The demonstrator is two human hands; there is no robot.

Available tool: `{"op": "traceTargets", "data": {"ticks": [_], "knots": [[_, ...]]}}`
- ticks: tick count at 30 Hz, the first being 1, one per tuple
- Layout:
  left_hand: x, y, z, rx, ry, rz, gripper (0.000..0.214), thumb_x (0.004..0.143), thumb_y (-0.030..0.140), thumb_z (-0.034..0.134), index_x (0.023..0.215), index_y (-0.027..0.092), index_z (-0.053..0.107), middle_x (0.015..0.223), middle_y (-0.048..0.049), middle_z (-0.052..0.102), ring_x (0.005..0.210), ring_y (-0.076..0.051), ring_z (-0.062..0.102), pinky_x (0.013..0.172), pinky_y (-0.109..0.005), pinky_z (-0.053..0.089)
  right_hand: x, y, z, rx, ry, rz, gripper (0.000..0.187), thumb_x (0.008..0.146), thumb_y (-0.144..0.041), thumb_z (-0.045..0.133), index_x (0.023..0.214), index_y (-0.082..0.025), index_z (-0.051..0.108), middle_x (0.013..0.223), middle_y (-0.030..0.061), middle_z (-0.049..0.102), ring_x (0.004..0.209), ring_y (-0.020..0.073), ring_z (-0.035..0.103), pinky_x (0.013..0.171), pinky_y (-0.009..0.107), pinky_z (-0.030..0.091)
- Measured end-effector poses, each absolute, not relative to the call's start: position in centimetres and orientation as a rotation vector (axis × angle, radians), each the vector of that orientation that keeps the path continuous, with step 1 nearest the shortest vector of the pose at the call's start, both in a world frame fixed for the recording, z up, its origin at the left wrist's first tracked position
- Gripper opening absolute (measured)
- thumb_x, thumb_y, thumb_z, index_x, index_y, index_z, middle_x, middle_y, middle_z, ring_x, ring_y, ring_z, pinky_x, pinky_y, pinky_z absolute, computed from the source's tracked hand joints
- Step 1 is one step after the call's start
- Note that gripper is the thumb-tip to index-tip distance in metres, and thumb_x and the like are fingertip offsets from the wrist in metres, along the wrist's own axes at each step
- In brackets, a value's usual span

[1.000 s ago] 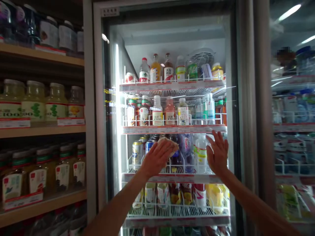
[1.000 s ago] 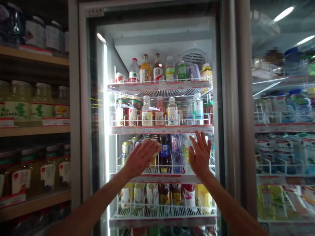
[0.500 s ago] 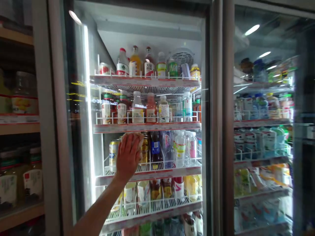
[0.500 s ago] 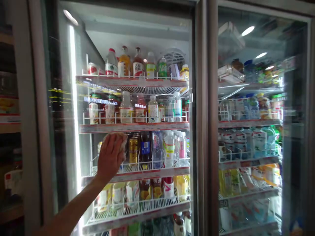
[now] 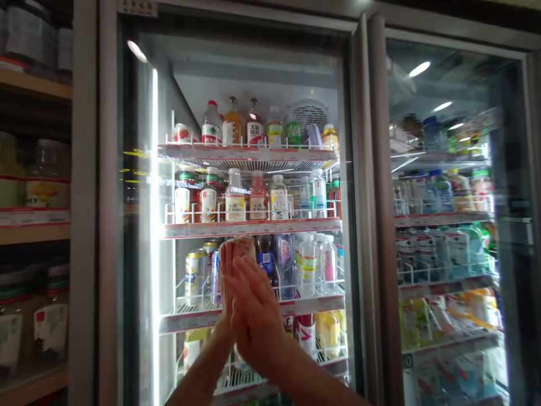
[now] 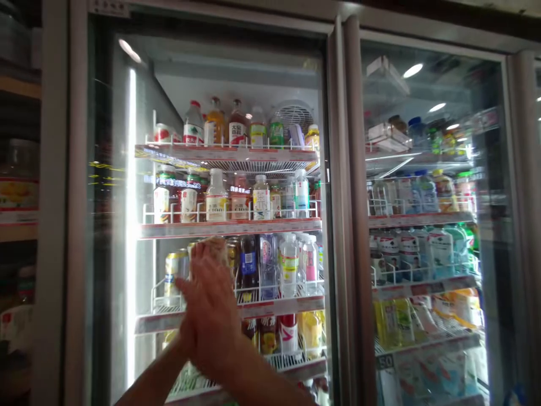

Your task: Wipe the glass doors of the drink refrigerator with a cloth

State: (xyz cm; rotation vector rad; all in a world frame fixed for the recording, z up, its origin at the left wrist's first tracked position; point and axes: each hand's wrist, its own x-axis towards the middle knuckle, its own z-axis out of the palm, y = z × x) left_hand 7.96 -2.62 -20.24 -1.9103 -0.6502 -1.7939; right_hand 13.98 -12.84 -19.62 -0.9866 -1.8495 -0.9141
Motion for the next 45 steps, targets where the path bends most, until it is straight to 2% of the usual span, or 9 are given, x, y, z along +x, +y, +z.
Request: {"op": "traceTargets", "data": {"ticks": [3, 7, 13, 20, 27, 31, 36, 40, 45], "knots": [[6.7, -2.4, -21.3, -1.862, -0.654, -1.838, 0.064, 0.090, 0.019, 0.032, 0.146, 0.026, 0.002, 0.154, -0.0058, 0.011, 0.141, -0.022, 0.014, 0.116, -0.049, 0.020, 14.4, -10.1, -19.4, -1.038, -1.790, -0.919, 0.038, 0.088, -0.036, 0.051, 0.124, -0.021, 0.051, 0.134, 0.0087, 0.048, 0.119, 0.0241, 0.047, 0.099, 0.047, 0.041], [3.5, -1.8, -23.3, -1.817, -0.722, -1.691, 0.065, 0.089, 0.022, 0.038, 0.146, 0.021, 0.008, 0.153, -0.0087, 0.015, 0.141, -0.023, 0.014, 0.116, -0.049, 0.015, 13.6, -6.6, -20.5, -1.067, -1.702, -0.961, 0.047, 0.084, -0.038, 0.054, 0.130, -0.026, 0.047, 0.150, 0.0044, 0.029, 0.140, 0.0335, 0.016, 0.109, 0.054, 0.025], [1.6, -1.8, -25.1, -1.799, -0.773, -1.586, 0.082, 0.084, 0.054, 0.046, 0.146, 0.017, 0.007, 0.153, -0.0117, 0.012, 0.141, -0.026, 0.013, 0.115, -0.046, 0.016, 20.5, -6.9, -20.0, -1.040, -1.521, -1.263, 0.040, 0.088, -0.028, 0.049, 0.128, -0.030, 0.048, 0.147, -0.0024, 0.036, 0.143, 0.0246, 0.012, 0.116, 0.051, 0.009], [2.8, -2.5, -25.3, -1.793, -0.869, -1.606, 0.076, 0.088, 0.049, 0.042, 0.146, 0.017, 0.005, 0.154, -0.0109, 0.009, 0.142, -0.026, 0.006, 0.115, -0.048, 0.011, 29.2, -8.7, -16.5, -1.046, -1.018, -1.234, 0.060, 0.090, -0.019, 0.035, 0.147, -0.020, 0.015, 0.152, 0.0117, 0.022, 0.141, 0.0263, 0.017, 0.107, 0.053, 0.029], [2.4, -2.5, -25.4, -1.775, -0.874, -1.580, 0.078, 0.086, 0.055, 0.042, 0.146, 0.018, 0.008, 0.152, -0.0127, 0.016, 0.140, -0.028, 0.015, 0.113, -0.048, 0.019, 25.4, -9.0, -20.1, -1.038, -1.502, -1.322, 0.054, 0.088, -0.020, 0.044, 0.141, -0.024, 0.032, 0.149, 0.0045, 0.032, 0.142, 0.0213, 0.018, 0.116, 0.047, 0.011], [2.7, -2.7, -25.4, -1.809, -0.924, -1.554, 0.078, 0.087, 0.054, 0.039, 0.146, 0.017, 0.005, 0.153, -0.0138, 0.013, 0.141, -0.028, 0.011, 0.113, -0.049, 0.017, 32.3, -10.7, -20.8, -1.117, -1.046, -1.289, 0.061, 0.090, -0.015, 0.039, 0.146, -0.023, 0.018, 0.152, 0.0088, 0.023, 0.142, 0.0235, 0.017, 0.112, 0.051, 0.022], [2.6, -2.8, -25.5, -1.815, -0.955, -1.544, 0.079, 0.086, 0.054, 0.042, 0.146, 0.018, 0.005, 0.153, -0.0139, 0.012, 0.141, -0.028, 0.010, 0.113, -0.050, 0.017, 28.2, -9.8, -24.1, -1.062, -1.449, -1.159, 0.063, 0.089, -0.012, 0.037, 0.146, -0.028, 0.017, 0.152, 0.0041, 0.024, 0.141, 0.0238, 0.018, 0.109, 0.049, 0.031], [2.8, -3.1, -25.6, -1.808, -0.971, -1.554, 0.078, 0.086, 0.051, 0.045, 0.146, 0.021, 0.005, 0.153, -0.0129, 0.013, 0.141, -0.028, 0.011, 0.113, -0.050, 0.018, 29.2, -11.1, -26.0, -1.078, -1.522, -1.214, 0.061, 0.088, -0.009, 0.038, 0.143, -0.033, 0.026, 0.149, 0.0001, 0.032, 0.140, 0.0210, 0.023, 0.110, 0.045, 0.029], [3.9, -3.6, -26.1, -1.800, -1.035, -1.585, 0.076, 0.087, 0.045, 0.048, 0.146, 0.021, 0.005, 0.153, -0.0127, 0.011, 0.141, -0.027, 0.010, 0.113, -0.049, 0.018, 30.9, -12.2, -27.6, -1.166, -1.251, -1.139, 0.065, 0.087, -0.009, 0.039, 0.146, -0.023, 0.018, 0.155, 0.0065, 0.009, 0.143, 0.0280, 0.009, 0.110, 0.053, 0.025]]}}
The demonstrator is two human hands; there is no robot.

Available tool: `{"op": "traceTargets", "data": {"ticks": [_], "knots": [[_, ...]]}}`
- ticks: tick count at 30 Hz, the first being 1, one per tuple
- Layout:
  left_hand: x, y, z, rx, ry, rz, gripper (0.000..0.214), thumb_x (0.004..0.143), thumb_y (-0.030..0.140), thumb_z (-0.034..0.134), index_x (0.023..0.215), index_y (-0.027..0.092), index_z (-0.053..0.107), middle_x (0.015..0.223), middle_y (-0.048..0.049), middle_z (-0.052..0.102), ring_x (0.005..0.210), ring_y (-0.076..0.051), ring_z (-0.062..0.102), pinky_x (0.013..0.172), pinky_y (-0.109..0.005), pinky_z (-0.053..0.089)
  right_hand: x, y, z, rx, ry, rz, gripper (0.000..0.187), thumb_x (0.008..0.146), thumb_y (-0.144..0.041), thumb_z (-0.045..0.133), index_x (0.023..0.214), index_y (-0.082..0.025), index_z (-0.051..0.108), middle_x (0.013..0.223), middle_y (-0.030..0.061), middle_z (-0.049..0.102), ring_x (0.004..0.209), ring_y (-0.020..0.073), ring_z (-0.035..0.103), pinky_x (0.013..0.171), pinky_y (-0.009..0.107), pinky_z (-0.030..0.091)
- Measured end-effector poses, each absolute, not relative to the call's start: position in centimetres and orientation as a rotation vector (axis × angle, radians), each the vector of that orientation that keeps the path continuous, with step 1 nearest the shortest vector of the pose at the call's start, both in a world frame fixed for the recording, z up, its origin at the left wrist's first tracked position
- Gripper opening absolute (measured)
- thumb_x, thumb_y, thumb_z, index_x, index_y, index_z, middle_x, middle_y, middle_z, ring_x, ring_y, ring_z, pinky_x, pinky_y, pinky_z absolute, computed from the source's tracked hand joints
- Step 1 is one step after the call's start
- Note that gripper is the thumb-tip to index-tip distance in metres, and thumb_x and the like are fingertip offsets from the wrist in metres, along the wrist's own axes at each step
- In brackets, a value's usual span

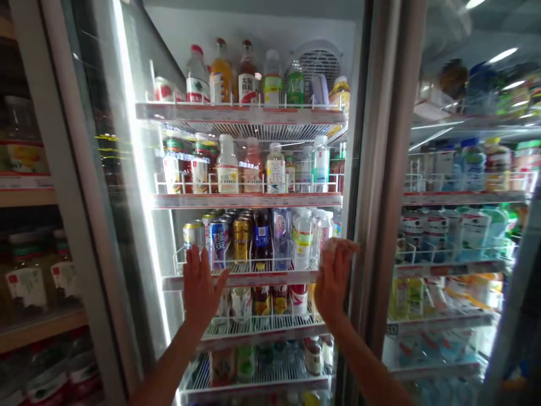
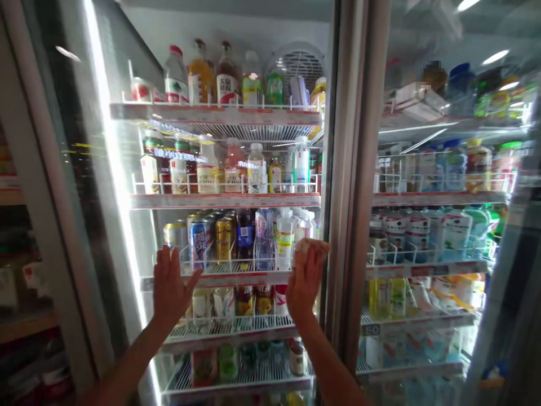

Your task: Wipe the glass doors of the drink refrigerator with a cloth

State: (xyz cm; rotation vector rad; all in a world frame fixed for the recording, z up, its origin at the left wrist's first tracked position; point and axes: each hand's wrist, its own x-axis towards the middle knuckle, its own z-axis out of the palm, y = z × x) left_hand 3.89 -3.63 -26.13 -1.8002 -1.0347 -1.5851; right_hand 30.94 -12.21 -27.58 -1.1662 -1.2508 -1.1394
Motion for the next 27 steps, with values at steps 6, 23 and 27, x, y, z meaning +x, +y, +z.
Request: {"op": "traceTargets", "data": {"ticks": [6, 23, 27], "knots": [[4.1, -4.9, -28.4, -1.831, -1.041, -1.525, 0.069, 0.090, 0.036, 0.045, 0.146, 0.023, 0.008, 0.154, -0.0101, 0.012, 0.141, -0.026, 0.012, 0.113, -0.047, 0.021, 28.4, -11.9, -28.7, -1.031, -1.765, -1.159, 0.059, 0.085, -0.009, 0.040, 0.141, -0.026, 0.033, 0.150, -0.0001, 0.030, 0.142, 0.0198, 0.017, 0.113, 0.042, 0.025], [1.4, -6.5, -31.4, -1.816, -1.287, -1.358, 0.065, 0.091, 0.038, 0.038, 0.146, 0.017, 0.010, 0.150, -0.0185, 0.021, 0.139, -0.029, 0.021, 0.106, -0.049, 0.032, 26.4, -10.2, -27.4, -1.094, -1.411, -1.046, 0.063, 0.086, -0.009, 0.038, 0.146, -0.023, 0.022, 0.151, 0.0069, 0.026, 0.142, 0.0256, 0.014, 0.111, 0.050, 0.022], [0.8, -6.2, -31.8, -1.801, -1.275, -1.280, 0.066, 0.091, 0.036, 0.039, 0.146, 0.014, 0.009, 0.148, -0.0206, 0.025, 0.138, -0.028, 0.022, 0.105, -0.050, 0.034, 21.9, -9.5, -29.5, -0.983, -1.833, -1.063, 0.062, 0.084, -0.008, 0.039, 0.143, -0.022, 0.029, 0.144, 0.0025, 0.040, 0.141, 0.0194, 0.020, 0.113, 0.040, 0.021]]}}
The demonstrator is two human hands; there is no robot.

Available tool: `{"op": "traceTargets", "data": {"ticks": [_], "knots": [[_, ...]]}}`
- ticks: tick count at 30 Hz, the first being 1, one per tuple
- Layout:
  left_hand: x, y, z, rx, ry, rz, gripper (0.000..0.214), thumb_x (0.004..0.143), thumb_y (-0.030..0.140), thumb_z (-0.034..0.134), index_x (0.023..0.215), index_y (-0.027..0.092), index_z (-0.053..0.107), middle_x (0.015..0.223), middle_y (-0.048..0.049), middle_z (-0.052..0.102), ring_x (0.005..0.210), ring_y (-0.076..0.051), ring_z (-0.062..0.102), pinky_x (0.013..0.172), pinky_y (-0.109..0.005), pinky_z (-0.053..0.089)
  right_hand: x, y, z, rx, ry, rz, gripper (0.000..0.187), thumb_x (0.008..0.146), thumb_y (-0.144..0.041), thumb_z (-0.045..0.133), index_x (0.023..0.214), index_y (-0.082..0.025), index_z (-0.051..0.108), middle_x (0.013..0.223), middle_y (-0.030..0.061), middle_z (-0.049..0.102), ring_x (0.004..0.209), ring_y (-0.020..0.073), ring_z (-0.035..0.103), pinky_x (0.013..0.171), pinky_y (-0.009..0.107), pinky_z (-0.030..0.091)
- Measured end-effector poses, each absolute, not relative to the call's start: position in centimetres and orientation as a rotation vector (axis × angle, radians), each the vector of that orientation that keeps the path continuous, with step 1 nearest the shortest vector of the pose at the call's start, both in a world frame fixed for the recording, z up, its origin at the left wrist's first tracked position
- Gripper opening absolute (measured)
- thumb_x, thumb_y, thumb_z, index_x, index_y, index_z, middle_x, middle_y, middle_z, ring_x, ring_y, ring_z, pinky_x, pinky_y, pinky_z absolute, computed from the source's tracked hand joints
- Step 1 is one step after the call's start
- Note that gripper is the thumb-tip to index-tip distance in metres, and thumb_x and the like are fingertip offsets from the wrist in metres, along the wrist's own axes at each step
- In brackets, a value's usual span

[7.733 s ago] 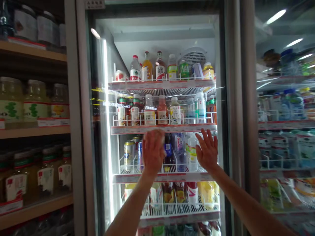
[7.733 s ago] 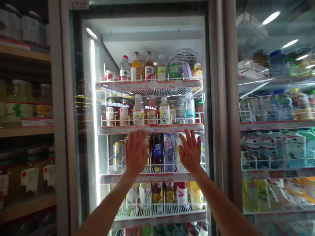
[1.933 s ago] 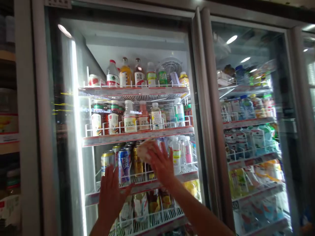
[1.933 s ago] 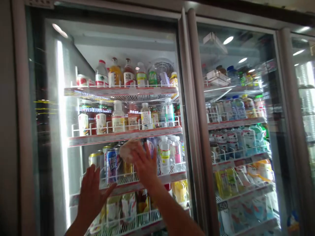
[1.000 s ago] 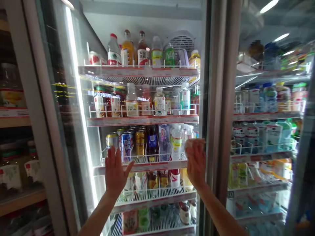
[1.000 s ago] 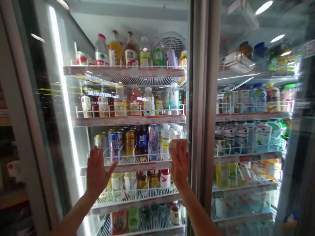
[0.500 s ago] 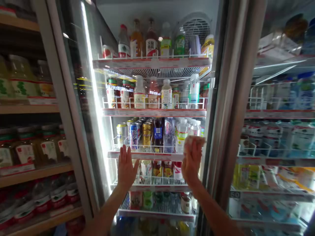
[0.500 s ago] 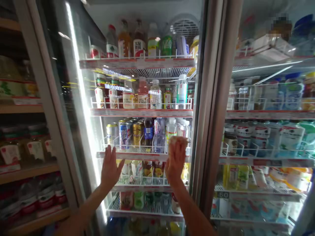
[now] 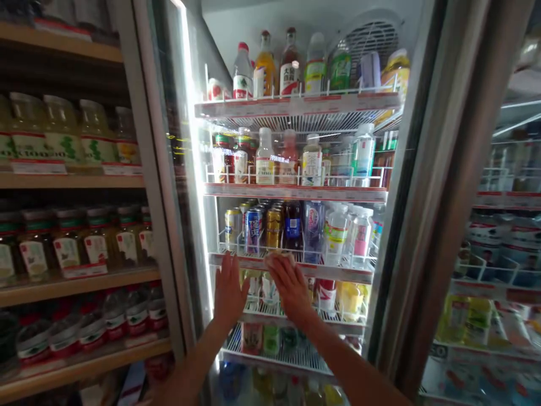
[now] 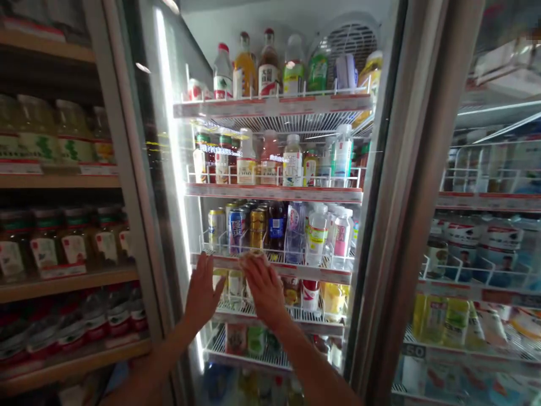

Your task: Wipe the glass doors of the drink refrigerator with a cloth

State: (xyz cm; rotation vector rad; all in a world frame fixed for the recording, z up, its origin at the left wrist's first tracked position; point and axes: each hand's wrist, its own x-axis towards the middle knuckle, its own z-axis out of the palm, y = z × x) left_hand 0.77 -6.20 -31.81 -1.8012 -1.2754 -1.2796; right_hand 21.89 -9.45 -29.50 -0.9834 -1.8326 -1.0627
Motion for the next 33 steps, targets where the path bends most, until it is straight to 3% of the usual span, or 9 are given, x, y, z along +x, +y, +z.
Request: {"op": "traceTargets", "data": {"ticks": [3, 8, 14, 20, 24, 27, 30, 33], "knots": [[-0.4, -6.1, -31.7, -1.789, -1.229, -1.199, 0.064, 0.091, 0.032, 0.038, 0.146, 0.014, 0.009, 0.147, -0.0192, 0.029, 0.138, -0.027, 0.022, 0.106, -0.049, 0.032, 20.6, -8.9, -29.8, -0.958, -1.827, -1.074, 0.063, 0.085, -0.008, 0.040, 0.144, -0.023, 0.027, 0.143, 0.0023, 0.042, 0.140, 0.0177, 0.021, 0.114, 0.040, 0.020], [-1.6, -5.8, -30.9, -1.787, -1.114, -1.149, 0.064, 0.091, 0.028, 0.038, 0.146, 0.012, 0.010, 0.147, -0.0173, 0.030, 0.139, -0.025, 0.019, 0.110, -0.048, 0.024, 19.0, -7.9, -27.7, -1.084, -1.416, -1.064, 0.065, 0.087, -0.010, 0.039, 0.146, -0.023, 0.015, 0.151, 0.0066, 0.026, 0.142, 0.0241, 0.014, 0.112, 0.048, 0.020], [-1.6, -4.7, -31.2, -1.820, -1.027, -1.211, 0.065, 0.090, 0.028, 0.041, 0.145, 0.012, 0.011, 0.145, -0.0166, 0.032, 0.139, -0.025, 0.021, 0.112, -0.050, 0.018, 16.9, -7.7, -28.0, -1.045, -1.749, -1.177, 0.065, 0.086, -0.008, 0.039, 0.146, -0.022, 0.019, 0.146, 0.0032, 0.038, 0.142, 0.0184, 0.017, 0.115, 0.041, 0.019], [-2.1, -4.1, -31.8, -1.779, -1.103, -1.305, 0.067, 0.089, 0.028, 0.042, 0.145, 0.011, 0.010, 0.147, -0.0181, 0.027, 0.140, -0.026, 0.017, 0.111, -0.049, 0.023, 16.5, -6.8, -26.8, -1.130, -1.393, -1.156, 0.066, 0.087, -0.011, 0.039, 0.147, -0.022, 0.014, 0.152, 0.0080, 0.022, 0.142, 0.0240, 0.015, 0.112, 0.049, 0.021], [-2.7, -4.2, -31.8, -1.838, -1.090, -1.241, 0.063, 0.090, 0.030, 0.040, 0.144, 0.009, 0.016, 0.145, -0.0181, 0.034, 0.140, -0.024, 0.015, 0.111, -0.048, 0.026, 12.6, -6.2, -28.3, -0.997, -1.790, -1.174, 0.062, 0.086, -0.011, 0.041, 0.145, -0.019, 0.024, 0.146, 0.0069, 0.038, 0.142, 0.0205, 0.017, 0.115, 0.042, 0.017], [-4.1, -4.5, -32.1, -1.902, -1.128, -1.233, 0.059, 0.090, 0.029, 0.039, 0.142, 0.010, 0.020, 0.144, -0.0177, 0.035, 0.140, -0.024, 0.016, 0.110, -0.049, 0.026, 13.3, -6.6, -27.3, -0.897, -1.926, -1.204, 0.061, 0.087, -0.009, 0.039, 0.144, -0.024, 0.026, 0.142, 0.0048, 0.043, 0.140, 0.0182, 0.022, 0.115, 0.043, 0.015], [-5.5, -5.1, -32.5, -1.931, -1.232, -1.294, 0.058, 0.090, 0.028, 0.038, 0.142, 0.010, 0.020, 0.145, -0.0185, 0.033, 0.140, -0.025, 0.018, 0.109, -0.051, 0.027, 14.8, -6.0, -25.3, -0.993, -1.600, -1.141, 0.061, 0.087, -0.016, 0.042, 0.145, -0.025, 0.024, 0.150, 0.0067, 0.029, 0.141, 0.0258, 0.020, 0.113, 0.052, 0.016], [-5.5, -5.9, -31.9, -1.961, -1.183, -1.442, 0.055, 0.091, 0.025, 0.034, 0.142, 0.012, 0.018, 0.145, -0.0184, 0.033, 0.140, -0.024, 0.019, 0.110, -0.051, 0.025, 13.1, -5.2, -25.4, -1.023, -1.581, -1.109, 0.061, 0.088, -0.020, 0.043, 0.146, -0.023, 0.022, 0.152, 0.0076, 0.023, 0.142, 0.0258, 0.014, 0.114, 0.050, 0.015]]}}
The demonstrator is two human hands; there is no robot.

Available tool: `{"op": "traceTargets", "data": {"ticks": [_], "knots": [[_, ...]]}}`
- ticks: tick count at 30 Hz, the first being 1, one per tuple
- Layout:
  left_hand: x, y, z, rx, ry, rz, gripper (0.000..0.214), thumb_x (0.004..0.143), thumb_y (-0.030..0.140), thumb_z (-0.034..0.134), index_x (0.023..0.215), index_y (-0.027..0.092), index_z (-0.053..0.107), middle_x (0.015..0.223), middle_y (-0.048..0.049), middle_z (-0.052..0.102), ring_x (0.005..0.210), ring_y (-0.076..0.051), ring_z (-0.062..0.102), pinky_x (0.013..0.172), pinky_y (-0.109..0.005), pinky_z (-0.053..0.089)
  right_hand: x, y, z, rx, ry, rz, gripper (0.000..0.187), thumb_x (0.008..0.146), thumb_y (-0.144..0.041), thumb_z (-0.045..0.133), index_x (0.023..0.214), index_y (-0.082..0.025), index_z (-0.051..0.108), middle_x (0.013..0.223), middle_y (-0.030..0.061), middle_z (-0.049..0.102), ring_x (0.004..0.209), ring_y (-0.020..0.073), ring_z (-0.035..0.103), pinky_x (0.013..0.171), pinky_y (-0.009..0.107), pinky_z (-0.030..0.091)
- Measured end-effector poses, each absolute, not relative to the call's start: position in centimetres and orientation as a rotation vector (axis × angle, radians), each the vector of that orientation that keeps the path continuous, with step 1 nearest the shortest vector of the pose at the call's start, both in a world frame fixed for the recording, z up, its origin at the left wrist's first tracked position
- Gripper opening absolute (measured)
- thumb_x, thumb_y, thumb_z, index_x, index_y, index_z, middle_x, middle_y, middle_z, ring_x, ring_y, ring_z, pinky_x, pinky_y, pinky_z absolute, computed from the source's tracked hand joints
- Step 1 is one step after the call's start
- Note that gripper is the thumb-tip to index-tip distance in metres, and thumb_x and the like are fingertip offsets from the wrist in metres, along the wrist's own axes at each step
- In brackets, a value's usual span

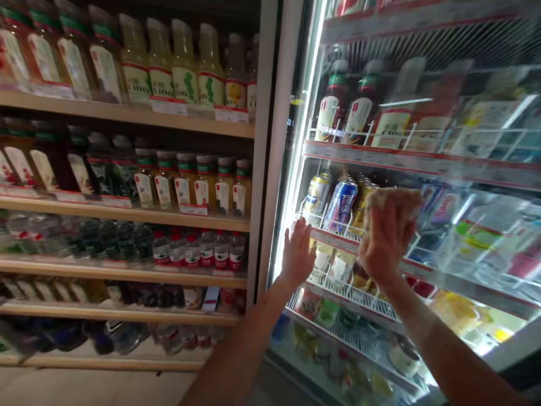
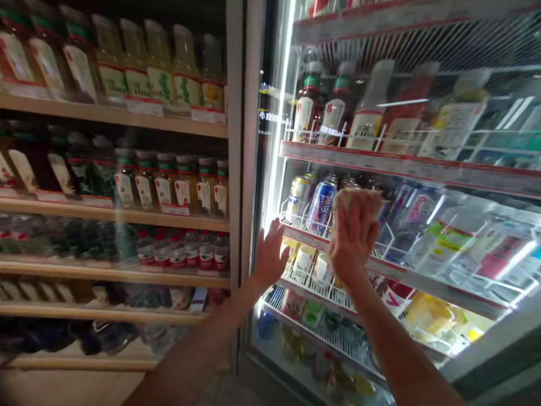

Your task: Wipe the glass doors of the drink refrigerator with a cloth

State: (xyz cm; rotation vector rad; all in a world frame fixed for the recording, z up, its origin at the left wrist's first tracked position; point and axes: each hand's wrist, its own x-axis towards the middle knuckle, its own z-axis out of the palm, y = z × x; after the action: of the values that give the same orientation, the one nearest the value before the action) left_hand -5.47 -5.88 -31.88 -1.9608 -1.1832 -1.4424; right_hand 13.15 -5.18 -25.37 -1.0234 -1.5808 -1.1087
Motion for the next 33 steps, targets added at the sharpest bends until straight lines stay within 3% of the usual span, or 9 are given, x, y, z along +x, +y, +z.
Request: {"op": "traceTargets", "data": {"ticks": [5, 9, 13, 16, 21, 27, 31, 33], "knots": [[-1.9, -6.4, -29.1, -2.188, -0.824, -1.788, 0.056, 0.093, 0.032, 0.026, 0.144, 0.016, 0.009, 0.149, -0.0155, 0.025, 0.140, -0.020, 0.018, 0.112, -0.043, 0.027, 9.5, -5.7, -27.5, -0.922, -1.924, -1.046, 0.055, 0.093, -0.022, 0.032, 0.146, -0.021, 0.018, 0.147, 0.0069, 0.036, 0.142, 0.0183, 0.014, 0.115, 0.043, 0.017], [0.6, -5.4, -27.9, -2.067, -0.851, -1.984, 0.057, 0.093, 0.037, 0.028, 0.143, 0.014, 0.013, 0.148, -0.0175, 0.024, 0.140, -0.023, 0.017, 0.112, -0.044, 0.028, 15.2, -7.8, -25.5, -0.833, -1.922, -1.059, 0.054, 0.090, -0.032, 0.045, 0.142, -0.022, 0.033, 0.145, 0.0091, 0.037, 0.137, 0.0255, 0.030, 0.115, 0.050, 0.015], [3.3, -3.8, -26.2, -1.823, -0.954, -2.047, 0.059, 0.092, 0.037, 0.036, 0.142, 0.013, 0.016, 0.146, -0.0179, 0.027, 0.141, -0.027, 0.014, 0.113, -0.053, 0.022, 23.2, -8.9, -22.3, -1.004, -1.614, -1.092, 0.052, 0.088, -0.041, 0.047, 0.138, -0.029, 0.040, 0.147, 0.0025, 0.033, 0.137, 0.0271, 0.029, 0.116, 0.040, 0.008], [5.8, -3.1, -25.2, -1.767, -0.841, -1.934, 0.060, 0.091, 0.031, 0.038, 0.143, 0.013, 0.014, 0.147, -0.0164, 0.027, 0.142, -0.026, 0.009, 0.112, -0.053, 0.024, 25.8, -8.9, -21.5, -1.010, -1.521, -1.077, 0.049, 0.088, -0.042, 0.045, 0.136, -0.034, 0.041, 0.145, 0.0000, 0.036, 0.136, 0.0266, 0.031, 0.116, 0.040, 0.007], [2.3, -1.7, -26.6, -1.858, -0.622, -1.522, 0.055, 0.091, 0.024, 0.035, 0.144, 0.018, 0.021, 0.145, -0.0098, 0.036, 0.140, -0.022, 0.019, 0.110, -0.045, 0.030, 25.2, -8.4, -21.7, -1.039, -1.461, -1.147, 0.044, 0.090, -0.031, 0.044, 0.133, -0.028, 0.047, 0.140, 0.0069, 0.044, 0.133, 0.0255, 0.037, 0.115, 0.048, 0.015], [-3.8, -0.3, -26.5, -1.403, -1.123, -1.782, 0.061, 0.090, 0.020, 0.037, 0.145, 0.013, 0.013, 0.152, -0.0178, 0.014, 0.141, -0.028, 0.007, 0.110, -0.052, 0.022, 25.4, -8.4, -21.8, -1.077, -1.482, -1.298, 0.044, 0.088, -0.023, 0.045, 0.132, -0.021, 0.046, 0.141, 0.0105, 0.044, 0.134, 0.0248, 0.035, 0.113, 0.051, 0.017], [-1.6, -1.2, -27.1, -1.798, -0.674, -1.401, 0.058, 0.089, 0.022, 0.038, 0.144, 0.019, 0.022, 0.148, -0.0094, 0.030, 0.140, -0.024, 0.017, 0.110, -0.042, 0.028, 25.7, -8.3, -21.7, -1.050, -1.508, -1.276, 0.044, 0.088, -0.023, 0.045, 0.132, -0.022, 0.045, 0.141, 0.0103, 0.045, 0.135, 0.0240, 0.034, 0.114, 0.051, 0.015], [-2.2, -1.3, -27.7, -1.826, -0.678, -1.344, 0.056, 0.089, 0.022, 0.038, 0.144, 0.022, 0.024, 0.146, -0.0081, 0.035, 0.139, -0.023, 0.021, 0.110, -0.042, 0.028, 25.6, -8.4, -21.6, -1.035, -1.520, -1.265, 0.046, 0.088, -0.022, 0.045, 0.133, -0.023, 0.044, 0.142, 0.0092, 0.043, 0.136, 0.0237, 0.033, 0.114, 0.050, 0.015]]}}
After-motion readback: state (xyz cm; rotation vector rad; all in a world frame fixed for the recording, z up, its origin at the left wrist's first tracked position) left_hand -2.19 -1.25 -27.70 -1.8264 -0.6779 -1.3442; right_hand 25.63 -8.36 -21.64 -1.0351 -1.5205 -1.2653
